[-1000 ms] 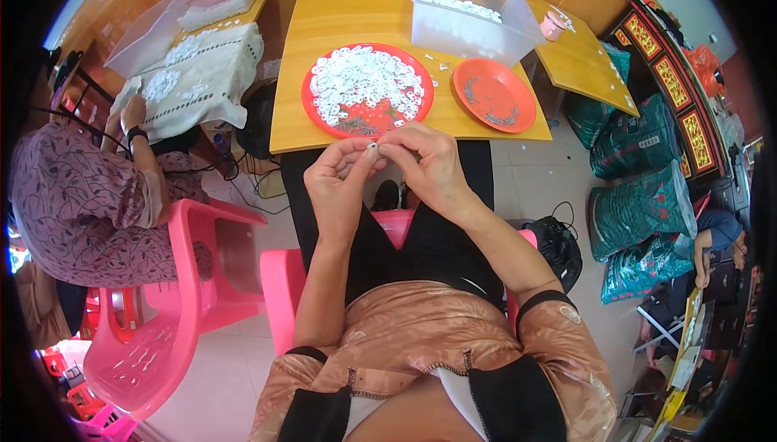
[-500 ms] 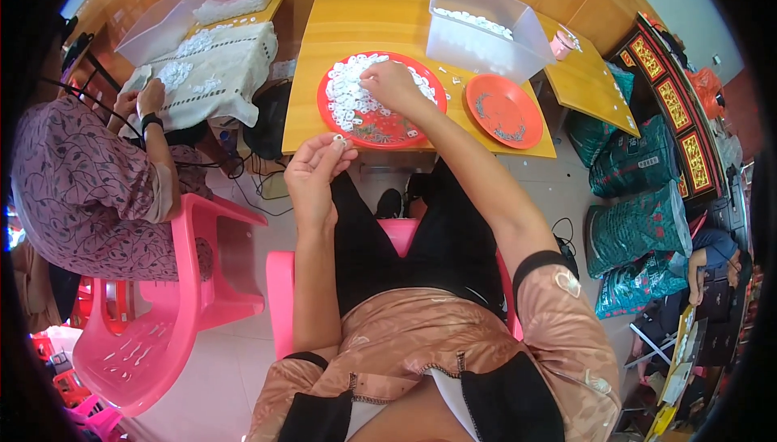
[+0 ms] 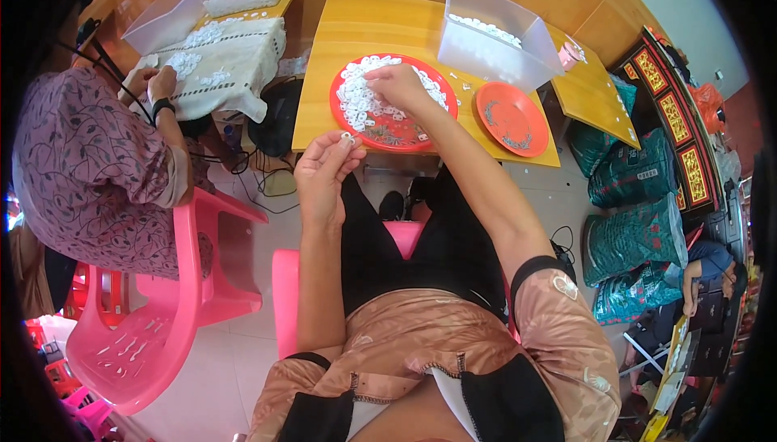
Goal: Manually assembling small hardware components by inserting metal pins into white plastic pieces at a workbench.
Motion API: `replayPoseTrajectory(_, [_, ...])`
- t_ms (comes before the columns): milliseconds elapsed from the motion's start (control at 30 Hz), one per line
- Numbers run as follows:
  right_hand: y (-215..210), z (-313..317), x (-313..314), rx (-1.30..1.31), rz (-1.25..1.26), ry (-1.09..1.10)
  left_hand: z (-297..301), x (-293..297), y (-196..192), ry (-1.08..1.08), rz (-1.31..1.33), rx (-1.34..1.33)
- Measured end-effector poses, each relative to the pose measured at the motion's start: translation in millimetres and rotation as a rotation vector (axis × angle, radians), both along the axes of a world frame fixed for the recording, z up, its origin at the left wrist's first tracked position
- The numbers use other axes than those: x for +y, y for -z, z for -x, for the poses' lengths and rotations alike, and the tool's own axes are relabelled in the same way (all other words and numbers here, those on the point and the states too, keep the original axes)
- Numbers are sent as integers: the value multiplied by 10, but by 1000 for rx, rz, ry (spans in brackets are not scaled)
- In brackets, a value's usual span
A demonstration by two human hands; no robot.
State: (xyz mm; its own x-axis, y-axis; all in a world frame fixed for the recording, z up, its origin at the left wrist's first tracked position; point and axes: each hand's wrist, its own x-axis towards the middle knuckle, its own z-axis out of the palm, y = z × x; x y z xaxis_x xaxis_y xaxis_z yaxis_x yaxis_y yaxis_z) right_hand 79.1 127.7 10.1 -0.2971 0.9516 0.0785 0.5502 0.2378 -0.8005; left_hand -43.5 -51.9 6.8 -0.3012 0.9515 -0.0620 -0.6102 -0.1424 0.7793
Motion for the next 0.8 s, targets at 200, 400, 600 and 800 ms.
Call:
replayPoseTrajectory(200, [-373, -332, -746, 701, 537, -144, -146, -39, -37, 112, -65, -60])
replayPoseTrajectory(400, [-442, -475, -1234, 952, 586, -276, -230, -97, -99, 182, -140, -135])
replayPoseTrajectory(600, [-484, -495, -1420, 985, 550, -241, -285, -94, -97, 240, -198, -165])
replayPoseTrajectory(800, [-446, -543, -1486, 905, 429, -241, -283, -128, -171, 186, -227, -207])
